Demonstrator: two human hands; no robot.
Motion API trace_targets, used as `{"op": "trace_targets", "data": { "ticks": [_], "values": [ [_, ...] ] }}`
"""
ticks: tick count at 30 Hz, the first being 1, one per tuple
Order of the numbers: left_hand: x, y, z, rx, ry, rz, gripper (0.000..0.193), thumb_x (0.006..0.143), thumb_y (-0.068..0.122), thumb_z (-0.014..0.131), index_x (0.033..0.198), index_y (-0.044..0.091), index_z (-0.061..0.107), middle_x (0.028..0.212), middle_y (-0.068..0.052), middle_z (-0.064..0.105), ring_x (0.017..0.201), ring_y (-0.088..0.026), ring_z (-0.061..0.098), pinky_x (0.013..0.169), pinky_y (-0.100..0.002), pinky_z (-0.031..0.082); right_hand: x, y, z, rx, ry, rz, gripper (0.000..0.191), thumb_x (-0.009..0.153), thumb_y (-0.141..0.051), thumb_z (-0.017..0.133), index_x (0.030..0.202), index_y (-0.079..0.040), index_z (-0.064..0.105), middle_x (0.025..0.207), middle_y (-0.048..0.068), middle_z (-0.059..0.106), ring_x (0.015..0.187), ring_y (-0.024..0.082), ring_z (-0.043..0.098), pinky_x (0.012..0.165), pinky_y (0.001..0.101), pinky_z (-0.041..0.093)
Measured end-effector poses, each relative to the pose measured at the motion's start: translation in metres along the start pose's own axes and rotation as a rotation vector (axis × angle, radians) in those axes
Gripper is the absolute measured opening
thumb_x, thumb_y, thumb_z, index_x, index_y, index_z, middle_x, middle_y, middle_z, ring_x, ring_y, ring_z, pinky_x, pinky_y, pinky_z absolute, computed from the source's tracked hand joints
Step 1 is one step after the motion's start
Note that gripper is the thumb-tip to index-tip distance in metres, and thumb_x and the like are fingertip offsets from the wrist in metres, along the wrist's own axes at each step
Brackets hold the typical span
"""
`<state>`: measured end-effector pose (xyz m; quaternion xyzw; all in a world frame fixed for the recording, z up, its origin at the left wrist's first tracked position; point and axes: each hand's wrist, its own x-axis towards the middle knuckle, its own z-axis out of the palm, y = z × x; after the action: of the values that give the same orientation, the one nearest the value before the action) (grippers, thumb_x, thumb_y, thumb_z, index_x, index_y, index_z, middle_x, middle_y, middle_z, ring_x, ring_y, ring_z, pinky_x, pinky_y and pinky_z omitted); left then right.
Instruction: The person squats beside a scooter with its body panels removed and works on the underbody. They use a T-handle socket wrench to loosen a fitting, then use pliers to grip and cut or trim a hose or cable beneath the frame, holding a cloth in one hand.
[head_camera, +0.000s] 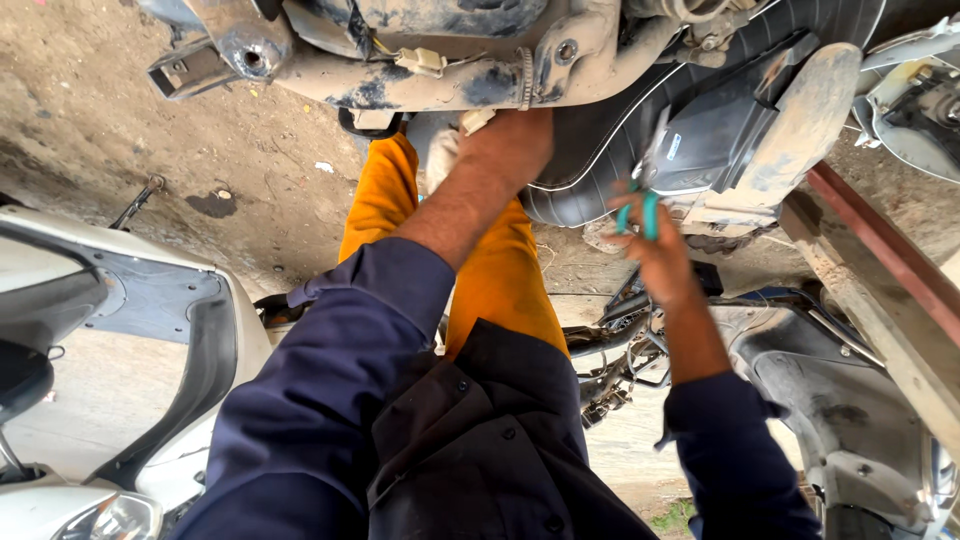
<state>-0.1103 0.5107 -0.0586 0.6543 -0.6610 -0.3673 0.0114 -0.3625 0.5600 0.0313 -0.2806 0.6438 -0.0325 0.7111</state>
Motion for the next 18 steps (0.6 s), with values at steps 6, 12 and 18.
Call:
{"op": "trace_targets", "data": {
  "ticks": [6,12,18],
  "values": [
    [-0.003,-0.008,0.002,-0.024,-0.157,0.059,0.025,0.098,0.016,0.059,0.116,0.003,0.070,0.110,-0.016,0.072,0.097,-0.033,0.072,0.086,-0.051,0.057,-0.012,-0.010,0.060,0.147,-0.200,-0.073,0.068,0.073,0.007,0.044,0.140,-0.005,0.052,0.158,0.017,0.041,0.143,0.033,0.048,0.098,0.0430,0.056],
    [0.001,-0.008,0.025,0.168,0.208,0.082,0.031,0.086,0.022,0.063,0.113,0.010,0.073,0.106,-0.013,0.073,0.094,-0.031,0.072,0.081,-0.055,0.056,0.005,-0.069,0.091,0.190,-0.072,0.117,0.065,0.076,0.004,0.048,0.139,-0.004,0.059,0.140,0.019,0.057,0.134,0.031,0.056,0.099,0.0462,0.061],
    [0.001,-0.016,0.037,0.028,0.069,0.044,0.036,0.086,0.021,0.062,0.120,0.012,0.070,0.110,-0.012,0.072,0.101,-0.033,0.070,0.084,-0.057,0.054,0.004,-0.128,0.097,0.237,0.024,0.387,0.055,0.074,-0.003,0.051,0.128,-0.002,0.061,0.139,0.010,0.061,0.120,0.031,0.064,0.085,0.0476,0.062]
  ]
}}
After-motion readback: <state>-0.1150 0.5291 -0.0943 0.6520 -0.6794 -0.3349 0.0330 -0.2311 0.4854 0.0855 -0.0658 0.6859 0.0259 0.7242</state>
